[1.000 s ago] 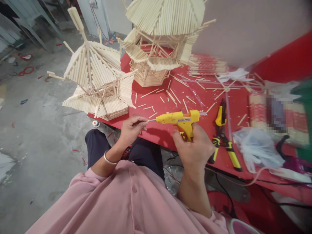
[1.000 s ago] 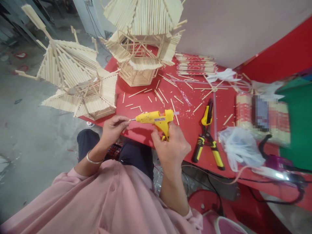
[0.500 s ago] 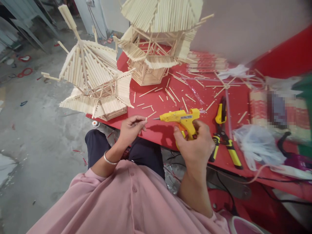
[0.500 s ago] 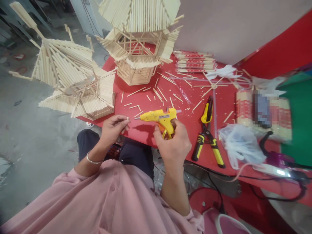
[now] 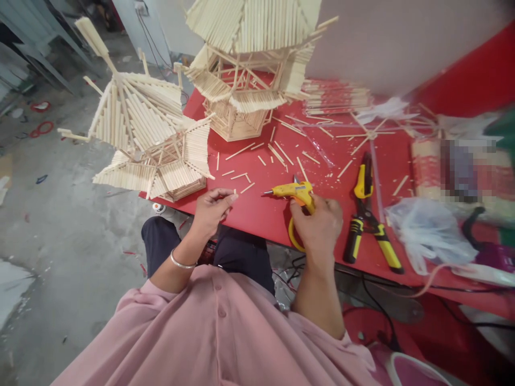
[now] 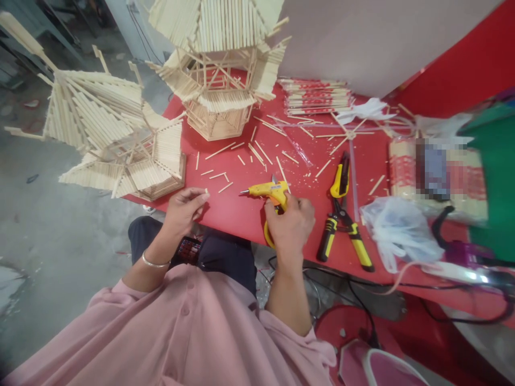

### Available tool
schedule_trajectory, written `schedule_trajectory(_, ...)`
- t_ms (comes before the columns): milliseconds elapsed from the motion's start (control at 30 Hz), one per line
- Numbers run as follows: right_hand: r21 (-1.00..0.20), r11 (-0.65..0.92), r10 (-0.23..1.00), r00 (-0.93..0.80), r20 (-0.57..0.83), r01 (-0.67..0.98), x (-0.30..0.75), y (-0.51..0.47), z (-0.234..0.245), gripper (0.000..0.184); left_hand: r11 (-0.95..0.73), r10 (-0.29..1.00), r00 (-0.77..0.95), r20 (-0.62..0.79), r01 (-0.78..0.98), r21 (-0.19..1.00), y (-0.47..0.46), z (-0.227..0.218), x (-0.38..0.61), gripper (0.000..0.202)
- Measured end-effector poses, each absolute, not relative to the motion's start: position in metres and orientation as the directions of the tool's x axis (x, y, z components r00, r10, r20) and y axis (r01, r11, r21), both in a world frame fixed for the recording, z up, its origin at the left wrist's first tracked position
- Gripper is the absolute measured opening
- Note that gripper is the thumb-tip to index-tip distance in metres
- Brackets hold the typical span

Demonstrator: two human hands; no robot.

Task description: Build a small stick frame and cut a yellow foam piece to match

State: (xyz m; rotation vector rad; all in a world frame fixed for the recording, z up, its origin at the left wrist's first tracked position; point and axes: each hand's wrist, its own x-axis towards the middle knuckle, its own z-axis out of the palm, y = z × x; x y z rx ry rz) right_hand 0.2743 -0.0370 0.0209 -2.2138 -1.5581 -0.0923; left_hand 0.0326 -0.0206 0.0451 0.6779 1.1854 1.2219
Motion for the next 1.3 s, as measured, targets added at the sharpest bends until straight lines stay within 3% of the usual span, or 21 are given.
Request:
schedule_trajectory(133, -0.258, -0.283, 0.875, 0.359, 0.326, 0.924, 0.284, -0.045, 0.026, 0.056, 0.284, 0.942, -0.062, -0.330, -0.380, 0.881, -0.019, 0.044, 0.035, 0.035)
schedule_trajectory(233, -0.259, -0.246, 0.807, 0.345, 0.480, 0.934, 0.269, -0.052, 0.037, 0.060, 0.323, 0.929, -0.030, -0.369, -0.418, 0.849, -0.017, 0.047, 0.039, 0.037)
schedule_trajectory(300, -0.314, -0.096, 0.787, 0.265, 0.558, 0.945, 0.246, -0.055, 0.044, 0.041, 0.352, 0.919, 0.003, -0.393, -0.450, 0.821, -0.017, 0.050, 0.041, 0.039)
schedule_trajectory(367, -0.369, 0.142, 0.844, 0.082, 0.529, 0.918, 0.217, -0.055, 0.047, 0.027, 0.387, 0.907, 0.049, -0.417, -0.481, 0.786, -0.017, 0.053, 0.041, 0.039)
schedule_trajectory(433, -0.427, 0.250, 0.879, -0.019, 0.477, 0.869, 0.191, -0.051, 0.047, 0.027, 0.425, 0.893, 0.094, -0.441, -0.501, 0.754, -0.016, 0.054, 0.041, 0.038)
schedule_trajectory(733, -0.563, 0.259, 0.909, -0.001, 0.417, 0.785, 0.164, -0.040, 0.038, 0.028, 0.485, 0.865, 0.140, -0.483, -0.481, 0.730, -0.015, 0.055, 0.041, 0.039)
schedule_trajectory(833, -0.560, 0.173, 0.921, 0.068, 0.383, 0.810, 0.164, -0.034, 0.036, 0.030, 0.377, 0.916, -0.027, -0.399, -0.272, 0.885, -0.013, 0.050, 0.037, 0.036)
schedule_trajectory(900, -0.534, 0.114, 0.924, 0.108, 0.367, 0.838, 0.161, -0.028, 0.035, 0.033, 0.179, 0.967, -0.192, -0.171, 0.029, 0.983, -0.007, 0.044, 0.031, 0.025)
schedule_trajectory(967, -0.499, 0.080, 0.930, 0.116, 0.349, 0.863, 0.157, -0.021, 0.032, 0.034, -0.005, 0.972, -0.217, 0.091, 0.368, 0.930, 0.002, 0.037, 0.025, 0.012)
schedule_trajectory(1033, -0.467, 0.057, 0.939, 0.112, 0.325, 0.883, 0.152, -0.016, 0.029, 0.034, -0.110, 0.965, -0.132, 0.225, 0.576, 0.810, 0.012, 0.031, 0.021, 0.012)
schedule_trajectory(1133, -0.435, 0.029, 0.953, 0.107, 0.284, 0.900, 0.148, -0.012, 0.027, 0.033, -0.167, 0.963, -0.033, 0.266, 0.704, 0.690, 0.022, 0.026, 0.021, 0.020)
schedule_trajectory(1300, -0.410, 0.006, 0.963, 0.105, 0.247, 0.912, 0.148, -0.011, 0.026, 0.034, -0.179, 0.964, 0.004, 0.266, 0.749, 0.638, 0.024, 0.022, 0.024, 0.025)
